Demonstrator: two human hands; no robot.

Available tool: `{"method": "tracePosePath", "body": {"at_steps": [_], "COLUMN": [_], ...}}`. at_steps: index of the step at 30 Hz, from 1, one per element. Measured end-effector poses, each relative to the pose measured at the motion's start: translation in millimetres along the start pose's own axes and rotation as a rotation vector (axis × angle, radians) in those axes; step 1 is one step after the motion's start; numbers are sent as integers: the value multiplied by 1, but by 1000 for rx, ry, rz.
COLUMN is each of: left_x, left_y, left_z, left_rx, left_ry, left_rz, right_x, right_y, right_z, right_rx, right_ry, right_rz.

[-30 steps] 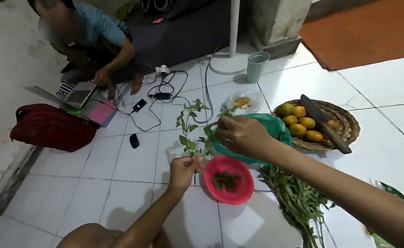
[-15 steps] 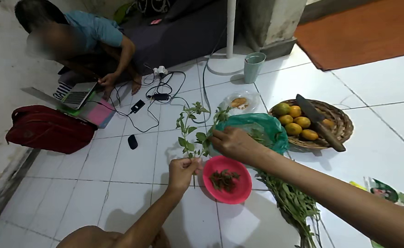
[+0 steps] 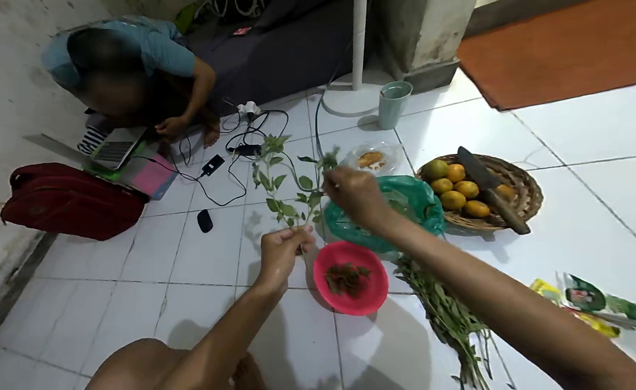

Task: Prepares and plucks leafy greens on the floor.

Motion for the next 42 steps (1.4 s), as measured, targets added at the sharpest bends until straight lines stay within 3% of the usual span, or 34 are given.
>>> {"method": "tracePosePath", "body": {"at_steps": [3, 6, 10, 16, 26, 32, 38, 42], "left_x": [4, -1, -9, -17, -24, -20, -18, -16], "left_y": [-17, -19, -23, -32, -29, -27, -23, -23], "left_z": [-4, 1, 13, 24, 37, 37, 34, 32], "left_rx": [-20, -51, -82, -170, -390, -371, -353, -344], "left_ry": [-17, -28, -33, -63, -58, -42, -72, -79], "left_rz": [73, 76, 60, 56, -87, -113, -145, -161], "right_x": [-23, -30, -13, 13, 21, 20, 11, 5], "right_y": [65, 106, 126, 135, 125, 106, 96, 82], "right_z": [19, 32, 29, 14, 12, 9, 17, 26], "right_rx": [-145, -496, -948, -1025, -892, -872, -909, -730], "right_ry": [-74, -157, -255, -307, -478, -550, -526, -506], "right_rz": [-264, -519, -701, -882, -782, -739, -654, -538]}}
Point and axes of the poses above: each hand's wrist, its own x-axis away from the middle knuckle, its own z-axis out of the back of the hand, y = z × x, the point moved 6 cm from there along -x, towards the middle knuckle, and after that the axes turned 11 degrees about x, right-handed, at the moved point
